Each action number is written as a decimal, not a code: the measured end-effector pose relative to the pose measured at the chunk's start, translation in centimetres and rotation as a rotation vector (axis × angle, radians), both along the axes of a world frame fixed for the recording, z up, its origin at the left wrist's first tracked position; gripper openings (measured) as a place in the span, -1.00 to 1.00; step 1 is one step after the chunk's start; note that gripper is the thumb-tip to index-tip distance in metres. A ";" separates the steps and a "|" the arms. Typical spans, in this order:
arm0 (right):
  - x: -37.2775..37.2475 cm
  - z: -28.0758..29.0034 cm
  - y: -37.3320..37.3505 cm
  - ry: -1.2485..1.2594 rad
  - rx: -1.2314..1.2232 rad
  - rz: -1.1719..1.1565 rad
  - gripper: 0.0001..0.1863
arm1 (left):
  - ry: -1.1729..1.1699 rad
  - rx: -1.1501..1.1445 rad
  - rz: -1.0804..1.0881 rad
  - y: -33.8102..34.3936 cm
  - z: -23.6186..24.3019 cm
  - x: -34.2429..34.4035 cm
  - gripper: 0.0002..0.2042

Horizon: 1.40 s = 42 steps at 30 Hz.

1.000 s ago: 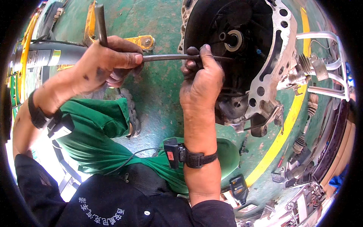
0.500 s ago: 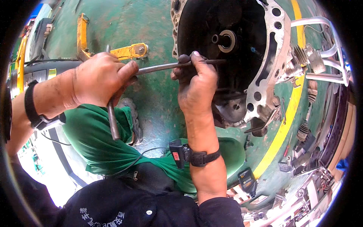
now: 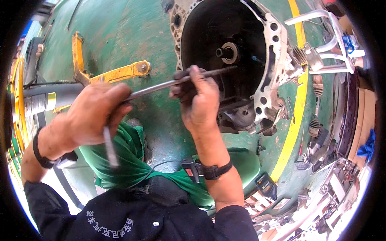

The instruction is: The person wipes a small circular component with a cloth and then uses a long T-handle tool to adjust a bolt or fastener inside a large metal transmission housing.

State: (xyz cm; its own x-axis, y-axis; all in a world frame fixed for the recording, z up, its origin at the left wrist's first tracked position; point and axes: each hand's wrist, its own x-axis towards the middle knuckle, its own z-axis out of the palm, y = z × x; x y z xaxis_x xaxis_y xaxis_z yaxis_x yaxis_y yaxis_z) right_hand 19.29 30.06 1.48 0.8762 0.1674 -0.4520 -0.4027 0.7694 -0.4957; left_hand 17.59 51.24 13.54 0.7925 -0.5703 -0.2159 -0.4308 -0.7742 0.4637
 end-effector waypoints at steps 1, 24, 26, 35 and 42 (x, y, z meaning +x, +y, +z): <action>0.1 1.0 0.6 -0.041 -0.030 0.027 -0.76 | 0.133 -0.066 0.111 0.7 1.0 -0.4 -0.79; 7.5 0.1 2.4 -0.022 -0.143 -0.135 -0.68 | 1.269 -1.158 1.027 0.1 -2.8 8.4 -0.78; 7.9 0.0 2.3 -0.029 -0.133 -0.141 -0.69 | 1.308 -1.229 1.030 -0.1 -2.7 8.6 -0.78; 8.2 -0.7 2.9 -0.044 -0.139 -0.167 -0.69 | 1.014 -0.966 0.796 0.8 -3.7 9.1 -0.76; 8.7 -1.6 2.9 -0.112 -0.019 -0.172 -0.73 | 0.204 -0.385 0.382 1.1 -4.7 10.5 -0.85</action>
